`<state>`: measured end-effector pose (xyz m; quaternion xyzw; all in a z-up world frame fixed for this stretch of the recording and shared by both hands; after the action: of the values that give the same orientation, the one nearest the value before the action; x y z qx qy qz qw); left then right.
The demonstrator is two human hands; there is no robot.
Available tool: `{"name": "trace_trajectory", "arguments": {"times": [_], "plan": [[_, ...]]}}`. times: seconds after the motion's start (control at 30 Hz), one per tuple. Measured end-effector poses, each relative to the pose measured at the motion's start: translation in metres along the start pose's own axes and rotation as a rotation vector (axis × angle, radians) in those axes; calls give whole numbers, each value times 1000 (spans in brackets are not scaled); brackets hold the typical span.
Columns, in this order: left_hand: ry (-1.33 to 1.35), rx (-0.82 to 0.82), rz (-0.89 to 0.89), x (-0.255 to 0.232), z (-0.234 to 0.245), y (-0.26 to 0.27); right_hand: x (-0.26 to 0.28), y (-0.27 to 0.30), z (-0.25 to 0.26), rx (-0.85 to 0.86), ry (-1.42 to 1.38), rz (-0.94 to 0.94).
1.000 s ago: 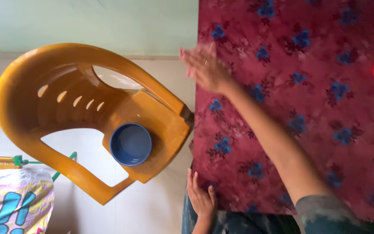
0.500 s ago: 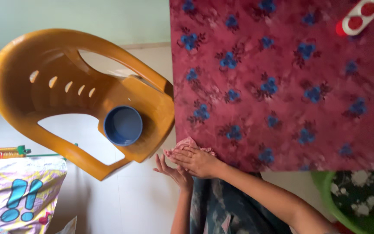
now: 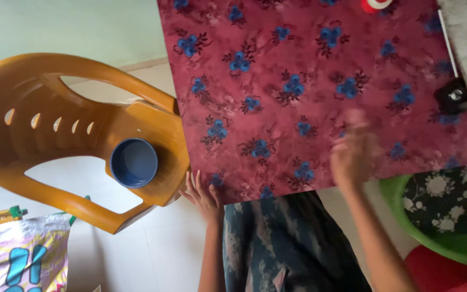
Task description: The person repeatedly wipes a floral-patterned table surface with a pink cloth. They dip the cloth into a blue bowl of water on a yellow chair, wring it out, and continue wiping the table in circular and back-and-forth motions.
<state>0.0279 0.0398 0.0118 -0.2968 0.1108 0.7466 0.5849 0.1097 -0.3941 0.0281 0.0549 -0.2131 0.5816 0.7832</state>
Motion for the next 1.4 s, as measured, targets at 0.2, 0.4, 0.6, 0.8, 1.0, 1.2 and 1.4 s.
{"name": "trace_trajectory", "arguments": {"times": [0.2, 0.4, 0.6, 0.8, 1.0, 1.2, 1.4], "plan": [[-102, 132, -159, -12, -20, -27, -160, -41, 44, 49, 303, -334], [-19, 119, -175, -19, -20, -35, -83, -26, 8, -31, 162, -209], [10, 71, -61, -12, -15, -33, 136, 29, -117, 525, 124, -42], [-14, 102, -72, -6, -22, -33, 325, 70, -121, 245, -138, 849], [-55, 133, -52, -5, -26, -31, 253, -70, -123, 185, 71, 409], [-149, 244, -29, -5, -34, -34, 63, -159, -40, -175, 229, 180], [-171, 224, -79, -9, -31, -35, -92, -108, -14, 44, 249, -330]]}}
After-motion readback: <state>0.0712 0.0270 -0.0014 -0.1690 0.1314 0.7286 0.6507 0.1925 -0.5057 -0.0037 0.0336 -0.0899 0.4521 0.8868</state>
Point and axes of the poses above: each hand's wrist, its own y-axis away from the middle knuckle, its own z-axis out of the back of the hand, x = y × z, the point moved 8 cm from there along -y, towards the middle knuckle, and after that the axes turned 3 degrees about -z, right-handed, at the moved point
